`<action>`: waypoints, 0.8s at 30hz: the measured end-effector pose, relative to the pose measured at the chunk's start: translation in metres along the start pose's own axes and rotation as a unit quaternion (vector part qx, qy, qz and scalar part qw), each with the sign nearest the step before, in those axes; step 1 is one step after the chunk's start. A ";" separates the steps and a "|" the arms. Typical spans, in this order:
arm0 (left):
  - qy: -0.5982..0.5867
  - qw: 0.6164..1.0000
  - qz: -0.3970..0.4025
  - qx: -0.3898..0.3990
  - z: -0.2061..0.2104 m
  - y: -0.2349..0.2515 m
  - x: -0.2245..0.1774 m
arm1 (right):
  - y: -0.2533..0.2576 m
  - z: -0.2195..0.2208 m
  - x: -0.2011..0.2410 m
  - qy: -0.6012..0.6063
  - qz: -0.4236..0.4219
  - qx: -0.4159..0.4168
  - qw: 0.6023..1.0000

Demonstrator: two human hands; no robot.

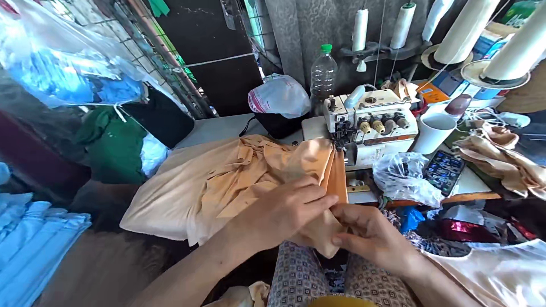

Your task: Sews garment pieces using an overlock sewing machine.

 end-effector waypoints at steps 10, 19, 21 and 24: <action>0.021 0.993 -0.105 0.045 0.005 -0.031 0.032 | 0.009 -0.005 0.014 -0.280 -0.159 -0.015 0.947; 0.003 0.939 -0.342 0.040 -0.003 -0.091 0.088 | 0.088 -0.104 -0.048 -0.456 -0.091 -0.027 0.885; -0.015 0.941 -0.334 0.049 -0.003 -0.094 0.088 | 0.091 -0.088 -0.043 -0.430 -0.093 -0.012 0.898; -0.015 0.944 -0.325 0.059 -0.002 -0.097 0.086 | 0.094 -0.056 -0.034 -0.379 -0.106 0.009 0.919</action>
Point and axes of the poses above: each hand's wrist, its own y-axis towards the middle knuckle, its own z-axis out of the palm, x = y × z, the point moved 10 cm from there along y, towards the middle knuckle, and after that the axes turned 5 degrees about y, right-handed, at the moved point
